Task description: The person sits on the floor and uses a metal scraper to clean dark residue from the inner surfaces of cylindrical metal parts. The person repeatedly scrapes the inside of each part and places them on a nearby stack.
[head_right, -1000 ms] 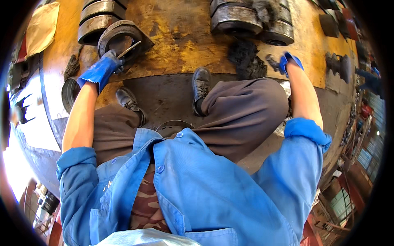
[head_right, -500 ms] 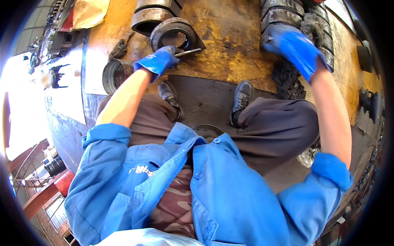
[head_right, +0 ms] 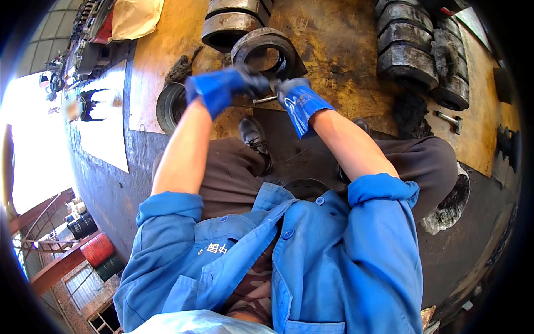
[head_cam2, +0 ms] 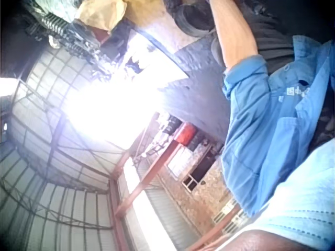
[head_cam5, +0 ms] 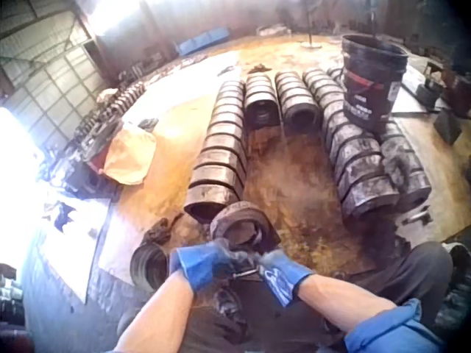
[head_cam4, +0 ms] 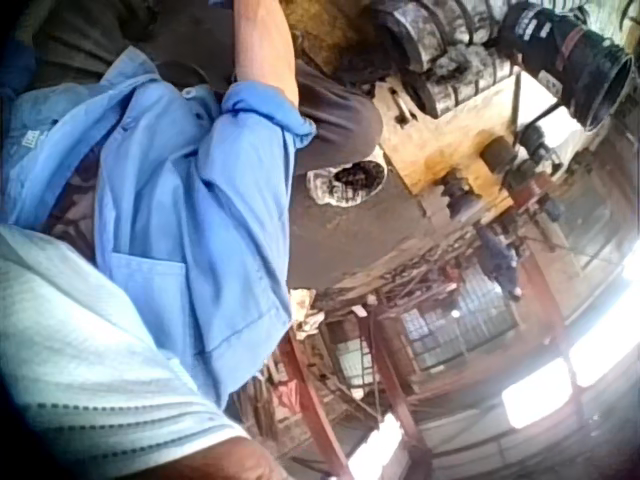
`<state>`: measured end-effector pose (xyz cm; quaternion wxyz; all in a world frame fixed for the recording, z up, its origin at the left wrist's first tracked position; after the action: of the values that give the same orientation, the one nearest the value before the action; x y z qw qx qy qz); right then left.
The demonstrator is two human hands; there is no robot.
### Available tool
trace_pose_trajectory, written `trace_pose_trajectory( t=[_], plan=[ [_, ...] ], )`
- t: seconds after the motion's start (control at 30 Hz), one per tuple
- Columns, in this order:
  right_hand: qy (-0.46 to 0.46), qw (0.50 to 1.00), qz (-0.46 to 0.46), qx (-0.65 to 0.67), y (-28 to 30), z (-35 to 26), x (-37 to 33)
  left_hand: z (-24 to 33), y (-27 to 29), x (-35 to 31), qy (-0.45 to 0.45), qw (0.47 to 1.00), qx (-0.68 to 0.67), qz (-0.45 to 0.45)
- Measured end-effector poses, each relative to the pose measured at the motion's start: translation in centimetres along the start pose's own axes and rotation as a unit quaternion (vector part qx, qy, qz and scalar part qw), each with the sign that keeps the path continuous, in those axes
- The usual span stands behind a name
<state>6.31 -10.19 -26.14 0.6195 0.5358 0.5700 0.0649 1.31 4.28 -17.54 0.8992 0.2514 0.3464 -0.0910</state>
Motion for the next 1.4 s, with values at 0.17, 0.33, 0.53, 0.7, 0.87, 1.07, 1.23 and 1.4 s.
trace_pose_trajectory(
  t=[0.17, 0.33, 0.53, 0.7, 0.87, 1.07, 1.23, 1.4],
  plan=[
    [-0.021, 0.999, 0.000, 0.024, 0.4, -0.3, 0.3, -4.5, 7.7, 3.2, -0.033, 0.938, -0.190, 0.288],
    [-0.030, 0.999, -0.013, 0.036, 0.0, 0.6, 0.6, -7.4, 7.4, 8.6, 0.026, 0.953, 0.043, 0.300],
    [-0.019, 0.998, -0.040, 0.036, 0.3, 0.2, 1.0, -11.7, 6.4, 11.5, 0.117, 0.966, -0.132, 0.190],
    [-0.011, 0.998, -0.059, 0.013, -0.2, 0.7, 0.5, -8.4, 5.1, 8.6, 0.074, 0.961, -0.163, 0.211],
    [-0.027, 0.998, -0.061, 0.012, -1.8, -0.8, -0.3, -11.1, 4.4, 9.0, 0.068, 0.942, -0.104, 0.311],
    [-0.049, 0.999, -0.020, 0.006, -5.8, 0.0, -0.9, -9.9, -1.4, 9.3, -0.028, 0.889, -0.114, 0.443],
    [-0.028, 0.998, 0.044, -0.026, -7.1, -1.1, -1.8, -12.2, -4.8, 8.0, -0.156, 0.819, 0.011, 0.552],
    [-0.046, 0.978, 0.201, -0.001, -10.9, 0.7, -1.8, -10.6, -3.8, 8.1, -0.032, 0.892, -0.096, 0.441]
  ],
)
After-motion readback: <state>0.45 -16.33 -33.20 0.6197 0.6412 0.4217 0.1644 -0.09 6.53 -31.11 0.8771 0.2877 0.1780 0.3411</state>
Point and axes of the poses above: each hand's wrist, its own x-axis towards the middle knuckle, its own y-axis out of the back of the hand, z = x × y, the point moved 3 cm from there along x, towards the middle knuckle, and after that the axes turned 3 degrees about -z, right-handed, at the moved point
